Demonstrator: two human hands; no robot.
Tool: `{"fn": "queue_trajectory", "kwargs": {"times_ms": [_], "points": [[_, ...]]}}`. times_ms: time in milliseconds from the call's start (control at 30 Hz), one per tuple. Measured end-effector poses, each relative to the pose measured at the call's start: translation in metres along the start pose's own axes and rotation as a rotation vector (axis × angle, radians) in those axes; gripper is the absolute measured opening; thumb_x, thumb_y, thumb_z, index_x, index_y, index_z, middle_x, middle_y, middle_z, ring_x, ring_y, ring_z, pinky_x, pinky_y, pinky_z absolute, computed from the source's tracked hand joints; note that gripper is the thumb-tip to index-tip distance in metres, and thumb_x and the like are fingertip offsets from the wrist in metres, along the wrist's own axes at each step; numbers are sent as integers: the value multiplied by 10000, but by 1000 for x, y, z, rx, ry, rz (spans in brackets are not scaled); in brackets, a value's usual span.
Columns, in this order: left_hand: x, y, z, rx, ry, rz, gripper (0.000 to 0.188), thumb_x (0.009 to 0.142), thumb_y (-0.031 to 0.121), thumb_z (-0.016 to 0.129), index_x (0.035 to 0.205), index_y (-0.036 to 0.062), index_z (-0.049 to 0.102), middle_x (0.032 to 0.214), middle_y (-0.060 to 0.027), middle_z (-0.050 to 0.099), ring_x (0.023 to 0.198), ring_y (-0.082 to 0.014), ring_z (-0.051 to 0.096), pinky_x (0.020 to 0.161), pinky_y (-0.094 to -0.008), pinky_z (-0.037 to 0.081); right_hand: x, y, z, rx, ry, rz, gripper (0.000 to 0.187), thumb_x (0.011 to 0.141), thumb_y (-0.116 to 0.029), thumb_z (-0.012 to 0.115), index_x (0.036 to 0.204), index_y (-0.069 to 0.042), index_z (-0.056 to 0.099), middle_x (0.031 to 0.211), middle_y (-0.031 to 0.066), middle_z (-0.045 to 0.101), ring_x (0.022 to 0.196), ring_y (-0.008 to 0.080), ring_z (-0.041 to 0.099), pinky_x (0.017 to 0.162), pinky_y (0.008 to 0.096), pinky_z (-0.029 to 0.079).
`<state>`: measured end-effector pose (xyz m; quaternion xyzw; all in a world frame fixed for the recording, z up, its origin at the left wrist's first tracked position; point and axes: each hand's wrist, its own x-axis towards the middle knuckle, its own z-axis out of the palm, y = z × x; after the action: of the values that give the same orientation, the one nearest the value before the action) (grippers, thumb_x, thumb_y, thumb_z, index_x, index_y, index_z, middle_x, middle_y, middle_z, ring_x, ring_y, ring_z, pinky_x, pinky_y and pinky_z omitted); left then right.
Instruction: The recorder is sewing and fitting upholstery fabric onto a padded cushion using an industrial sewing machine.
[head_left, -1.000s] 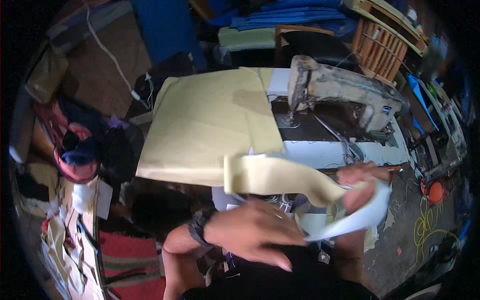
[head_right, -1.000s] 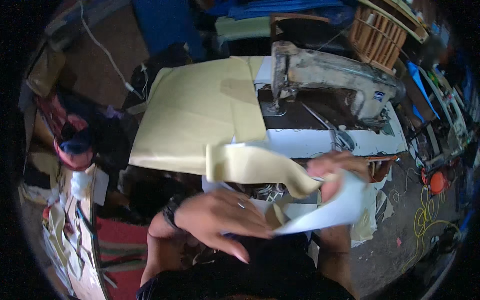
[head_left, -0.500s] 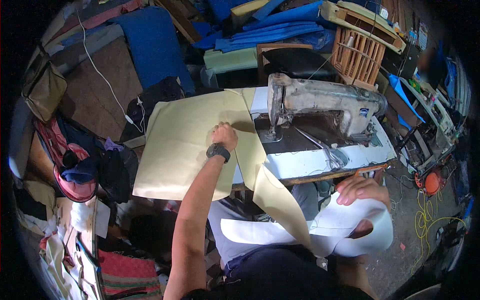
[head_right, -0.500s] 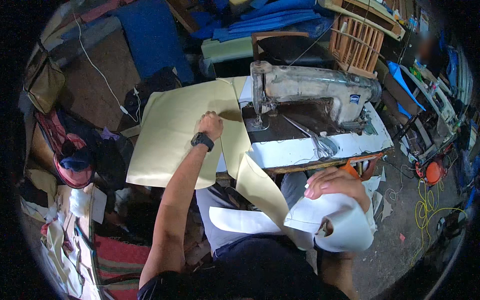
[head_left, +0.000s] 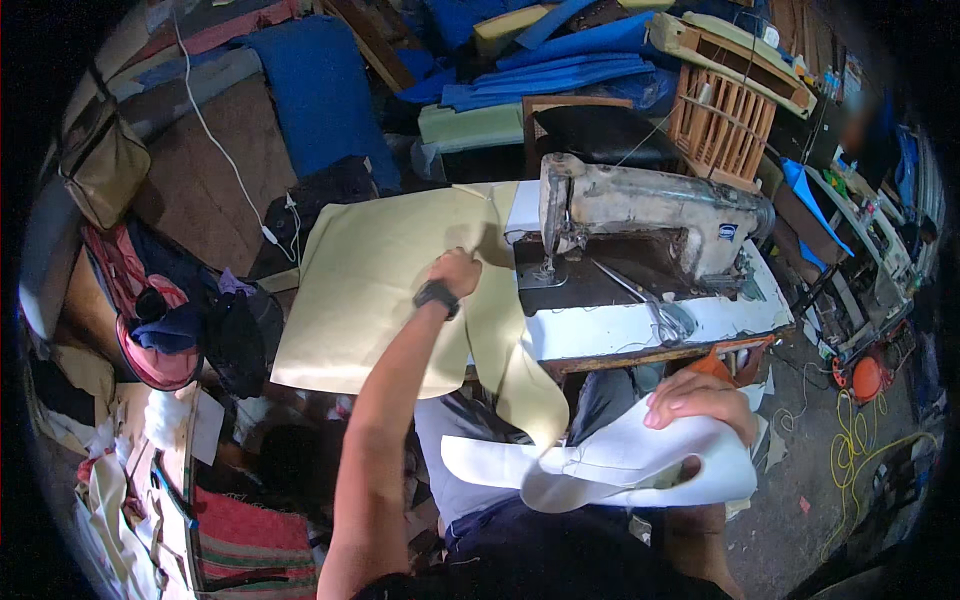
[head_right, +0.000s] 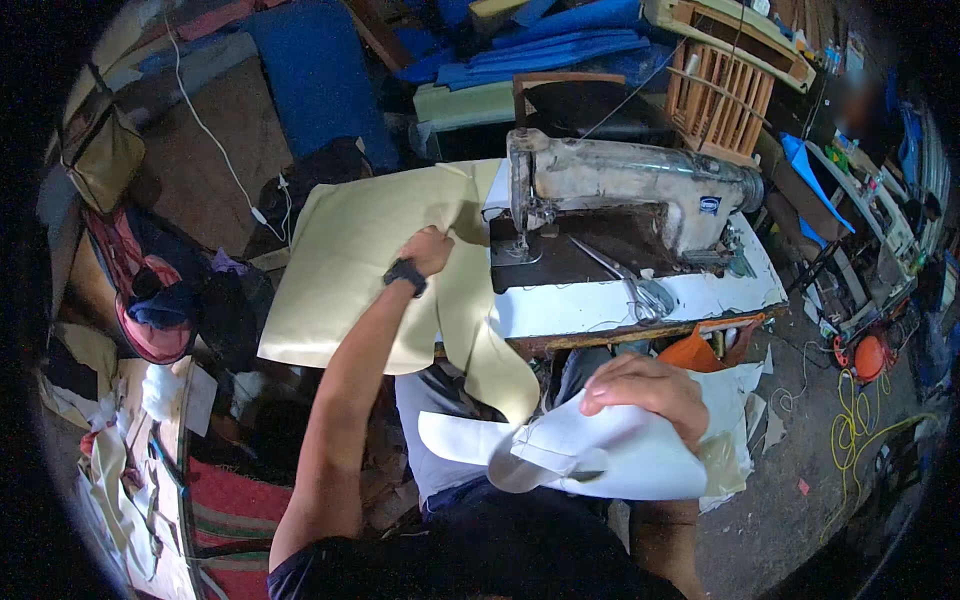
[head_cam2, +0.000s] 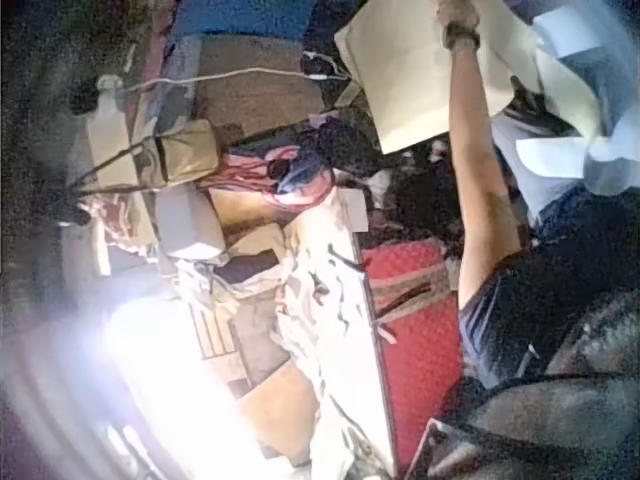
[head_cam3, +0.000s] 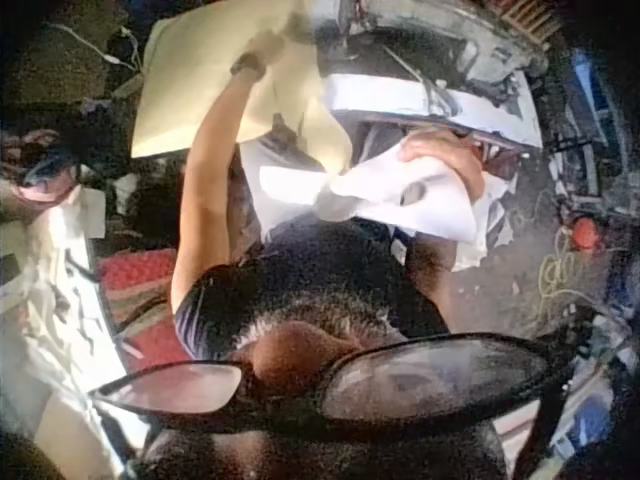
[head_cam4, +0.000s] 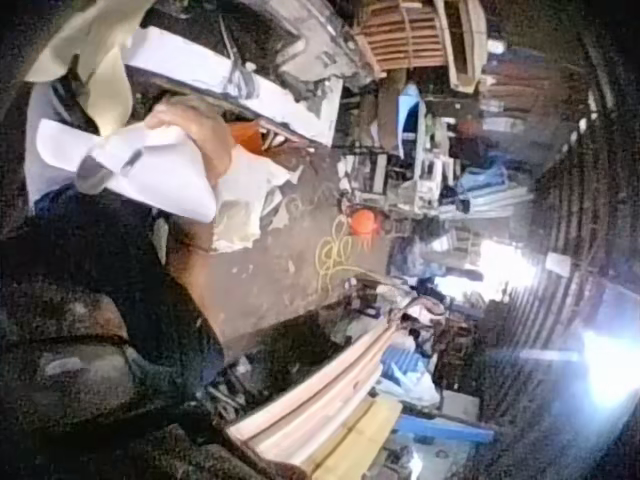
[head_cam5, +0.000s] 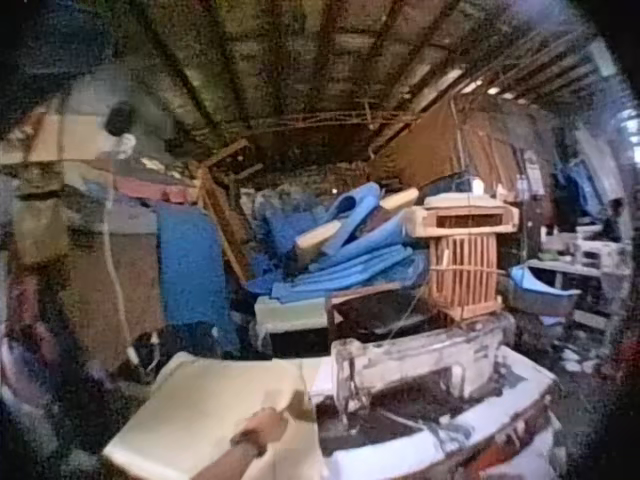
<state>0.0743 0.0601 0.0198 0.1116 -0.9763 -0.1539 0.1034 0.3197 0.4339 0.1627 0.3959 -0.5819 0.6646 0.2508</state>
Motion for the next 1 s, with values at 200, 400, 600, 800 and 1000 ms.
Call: {"fn": "queue_trajectory", "kwargs": {"times_ms": [200, 400, 600, 800, 1000], "points": [[-202, 11, -109, -415, 13, 123, 194, 906, 155, 640, 860, -15, 559, 709, -212, 601, 646, -360, 598, 620, -445, 467, 8, 18, -44, 225, -183, -71, 384, 928, -359, 715, 949, 22, 675, 739, 152, 695, 681, 252, 695, 597, 353, 566], [-375, -42, -82, -522, -243, -55, 164, 866, 84, 709, 818, -10, 582, 762, -140, 625, 654, -205, 588, 601, -359, 469, 4, 66, 4, 158, -136, 195, 292, 929, -296, 709, 921, -4, 697, 770, 110, 691, 670, 200, 665, 578, 306, 524], [-439, -81, -41, -835, -534, -244, 188, 872, 139, 758, 937, 2, 646, 781, -128, 629, 698, -237, 615, 660, -378, 511, 6, 126, 15, 210, -340, 251, 250, 879, -199, 742, 946, 36, 687, 881, 117, 699, 744, 177, 667, 630, 299, 525], [-296, -81, -69, -663, 259, -263, 237, 917, 137, 743, 1069, -13, 638, 980, -139, 639, 869, -253, 633, 786, -376, 532, 4, 116, 14, -95, -294, 285, 245, 796, -82, 795, 965, 52, 678, 890, 113, 690, 787, 172, 671, 670, 299, 519], [-237, -61, -66, -92, 505, 25, 308, 890, 171, 765, 1109, 4, 628, 1038, -142, 617, 928, -307, 587, 876, -418, 475, 20, 74, 15, -204, -411, 135, 295, 796, -103, 795, 1056, 15, 723, 924, 134, 740, 781, 222, 721, 656, 330, 557]]}}
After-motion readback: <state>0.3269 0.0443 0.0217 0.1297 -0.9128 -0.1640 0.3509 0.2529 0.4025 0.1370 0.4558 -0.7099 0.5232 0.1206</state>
